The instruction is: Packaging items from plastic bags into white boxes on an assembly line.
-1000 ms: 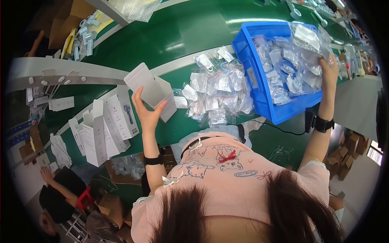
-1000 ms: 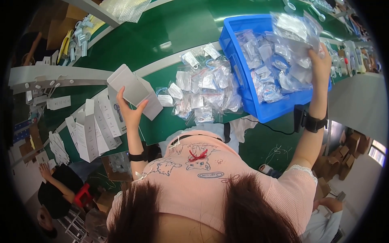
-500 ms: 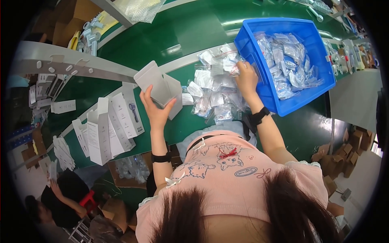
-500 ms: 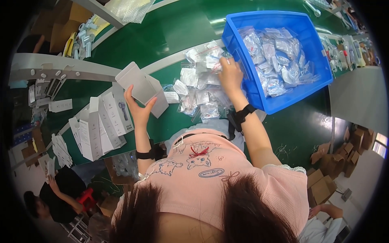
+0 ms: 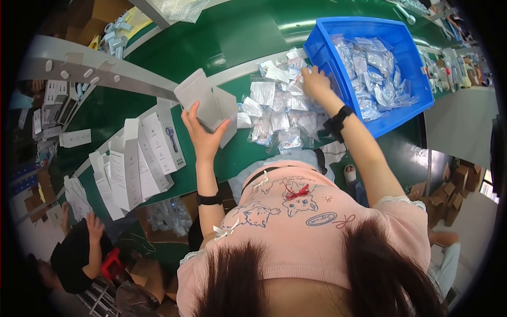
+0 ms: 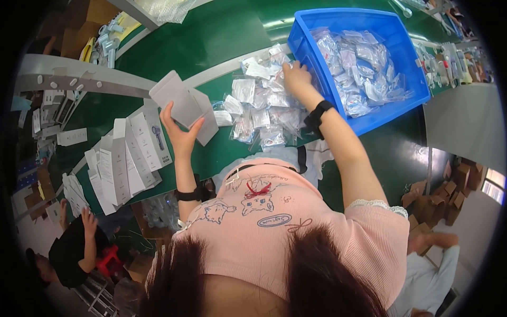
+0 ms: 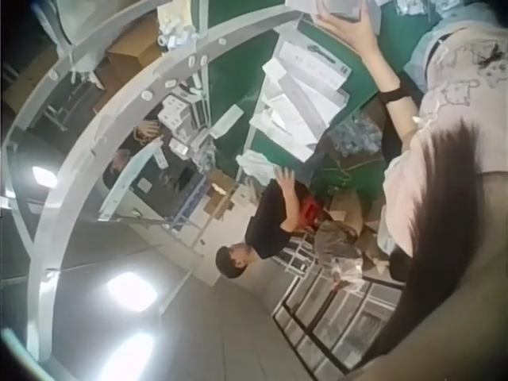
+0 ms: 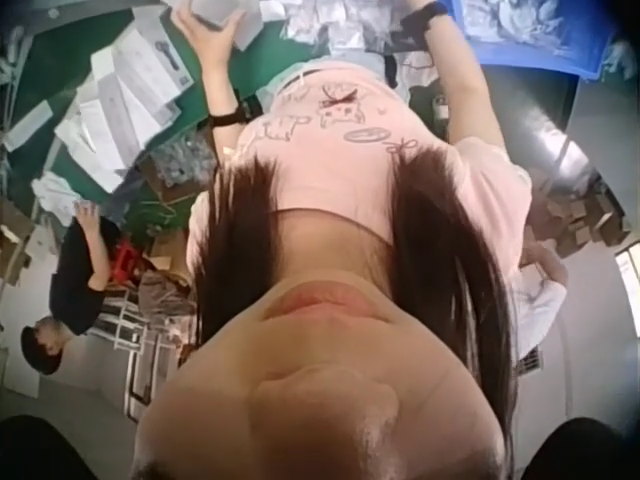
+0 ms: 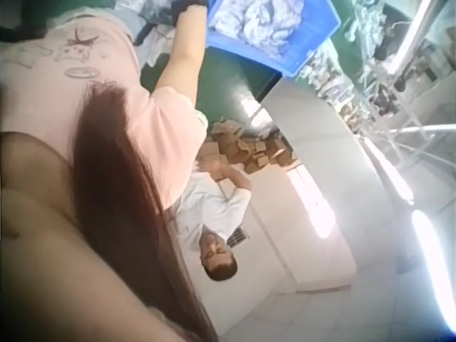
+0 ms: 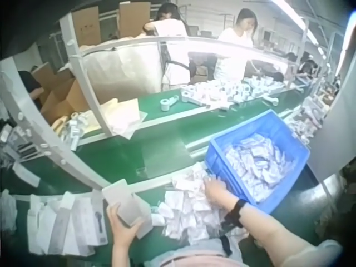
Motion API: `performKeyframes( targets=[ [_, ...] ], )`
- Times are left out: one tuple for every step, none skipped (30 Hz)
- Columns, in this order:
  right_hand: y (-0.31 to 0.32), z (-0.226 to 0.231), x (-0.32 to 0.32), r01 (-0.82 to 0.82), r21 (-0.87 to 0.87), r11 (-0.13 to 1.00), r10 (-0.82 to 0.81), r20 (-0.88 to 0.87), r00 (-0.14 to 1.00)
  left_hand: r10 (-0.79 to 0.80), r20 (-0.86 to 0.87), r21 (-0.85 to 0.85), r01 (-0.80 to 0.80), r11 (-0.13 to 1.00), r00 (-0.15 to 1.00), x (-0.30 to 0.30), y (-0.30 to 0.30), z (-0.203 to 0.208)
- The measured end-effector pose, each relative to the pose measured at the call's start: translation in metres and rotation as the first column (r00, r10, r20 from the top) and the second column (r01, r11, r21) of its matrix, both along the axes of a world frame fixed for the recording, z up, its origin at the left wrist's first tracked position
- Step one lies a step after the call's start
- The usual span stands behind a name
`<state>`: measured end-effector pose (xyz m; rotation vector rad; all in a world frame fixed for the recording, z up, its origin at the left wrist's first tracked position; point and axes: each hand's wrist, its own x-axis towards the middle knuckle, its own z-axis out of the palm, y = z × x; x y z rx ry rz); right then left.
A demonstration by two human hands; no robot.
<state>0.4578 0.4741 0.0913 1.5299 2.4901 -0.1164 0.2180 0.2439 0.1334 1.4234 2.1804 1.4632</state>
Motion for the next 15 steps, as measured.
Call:
performKeyframes(
  targets=[
    [0.001, 0.006, -0.003, -0.008, -0.057, 0.998, 0.009, 0.020, 1.000, -0.002, 0.002, -0.002, 0.002, 1.000, 1.000, -0.001, 0.001, 0.000],
    [0.001, 0.013, -0.005, -0.005, -0.060, 0.998, 0.006, 0.021, 1.000, -0.020, 0.020, -0.013, 0.020, 1.000, 1.000, -0.001, 0.002, 0.000],
    [0.001, 0.020, -0.008, 0.001, -0.137, 0.991, 0.007, 0.055, 0.998, -0.035, 0.036, -0.023, 0.036, 0.999, 0.999, 0.001, 0.002, 0.001],
    [0.000, 0.028, -0.011, 0.010, -0.214, 0.977, 0.010, 0.090, 0.996, -0.049, 0.053, -0.033, 0.051, 0.998, 0.997, 0.001, 0.002, 0.001],
    [-0.001, 0.034, -0.013, 0.021, -0.290, 0.957, 0.015, 0.123, 0.992, -0.049, 0.052, -0.036, 0.051, 0.998, 0.997, 0.001, 0.002, 0.002],
    [-0.003, 0.040, -0.015, 0.021, -0.293, 0.956, 0.016, 0.123, 0.992, -0.054, 0.065, -0.041, 0.056, 0.998, 0.996, 0.002, 0.002, 0.004],
    [-0.005, 0.046, -0.017, 0.006, -0.289, 0.957, 0.039, 0.149, 0.988, -0.058, 0.077, -0.046, 0.062, 0.997, 0.995, 0.003, 0.001, 0.005],
    [-0.005, 0.051, -0.017, -0.007, -0.283, 0.959, 0.058, 0.175, 0.983, -0.066, 0.090, -0.050, 0.071, 0.996, 0.994, 0.003, 0.001, 0.006],
    [-0.007, 0.055, -0.018, -0.018, -0.278, 0.960, 0.077, 0.201, 0.977, -0.069, 0.090, -0.052, 0.074, 0.996, 0.994, 0.004, -0.001, 0.006],
    [-0.009, 0.058, -0.019, -0.014, -0.280, 0.960, 0.072, 0.200, 0.977, -0.061, 0.080, -0.055, 0.066, 0.996, 0.995, 0.003, -0.003, 0.006],
    [-0.010, 0.061, -0.017, -0.028, -0.263, 0.964, 0.078, 0.181, 0.980, -0.065, 0.071, -0.053, 0.069, 0.996, 0.995, 0.003, -0.001, 0.006],
    [-0.011, 0.064, -0.017, -0.039, -0.245, 0.969, 0.081, 0.163, 0.983, -0.071, 0.062, -0.049, 0.074, 0.996, 0.996, 0.003, 0.002, 0.005],
    [-0.013, 0.067, -0.012, -0.032, -0.227, 0.973, 0.067, 0.146, 0.987, -0.108, 0.064, -0.046, 0.111, 0.993, 0.992, 0.004, 0.006, 0.004],
    [-0.015, 0.069, -0.011, -0.038, -0.211, 0.977, 0.064, 0.118, 0.991, -0.084, 0.036, -0.053, 0.086, 0.995, 0.996, 0.004, 0.006, 0.003],
    [-0.016, 0.070, -0.013, -0.039, -0.192, 0.981, 0.058, 0.089, 0.994, -0.064, 0.008, -0.058, 0.065, 0.996, 0.998, 0.004, 0.007, 0.002]
  ],
)
